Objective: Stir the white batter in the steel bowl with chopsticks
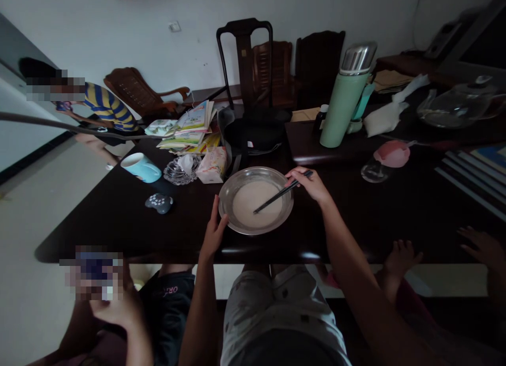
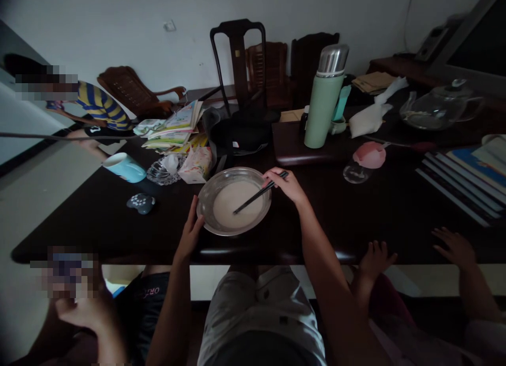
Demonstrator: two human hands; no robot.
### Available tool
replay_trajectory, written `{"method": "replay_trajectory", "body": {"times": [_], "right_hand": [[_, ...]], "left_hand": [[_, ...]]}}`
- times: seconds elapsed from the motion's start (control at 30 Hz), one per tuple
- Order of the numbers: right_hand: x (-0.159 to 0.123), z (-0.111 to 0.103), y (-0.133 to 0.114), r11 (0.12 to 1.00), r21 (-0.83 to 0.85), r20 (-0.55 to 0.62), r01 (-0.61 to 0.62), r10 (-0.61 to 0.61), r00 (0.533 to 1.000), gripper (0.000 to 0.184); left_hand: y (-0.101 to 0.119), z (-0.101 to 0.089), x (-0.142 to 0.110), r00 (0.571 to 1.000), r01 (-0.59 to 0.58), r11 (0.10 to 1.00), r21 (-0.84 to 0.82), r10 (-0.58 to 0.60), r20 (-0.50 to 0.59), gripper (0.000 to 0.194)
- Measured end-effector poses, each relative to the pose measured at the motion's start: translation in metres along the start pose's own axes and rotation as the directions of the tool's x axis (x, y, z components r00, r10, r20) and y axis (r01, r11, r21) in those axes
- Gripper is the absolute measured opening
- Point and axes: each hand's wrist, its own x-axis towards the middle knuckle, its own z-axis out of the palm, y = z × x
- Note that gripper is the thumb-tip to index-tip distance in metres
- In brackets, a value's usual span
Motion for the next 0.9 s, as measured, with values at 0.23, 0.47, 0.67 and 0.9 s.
{"method": "replay_trajectory", "body": {"times": [0.23, 0.47, 0.67, 0.9], "right_hand": [[0.000, -0.006, 0.000, 1.000, -0.007, -0.188, 0.029, -0.030, 0.982, 0.037], [0.001, 0.003, -0.002, 1.000, -0.027, -0.006, 0.004, -0.004, 1.000, 0.037], [0.000, -0.007, 0.000, 1.000, -0.018, -0.148, 0.002, -0.004, 0.989, 0.037], [0.001, -0.001, -0.001, 0.998, -0.061, -0.095, 0.003, -0.009, 0.995, 0.038]], "left_hand": [[0.002, 0.001, 0.000, 1.000, 0.000, 1.000, -0.004, 0.000, 0.007, 0.076], [0.001, 0.000, 0.000, 1.000, -0.007, 1.000, -0.001, 0.007, 0.003, 0.077], [0.002, 0.001, 0.000, 1.000, 0.006, 1.000, 0.001, -0.006, 0.008, 0.078], [0.003, 0.001, 0.000, 1.000, 0.005, 1.000, -0.006, -0.005, 0.008, 0.077]]}}
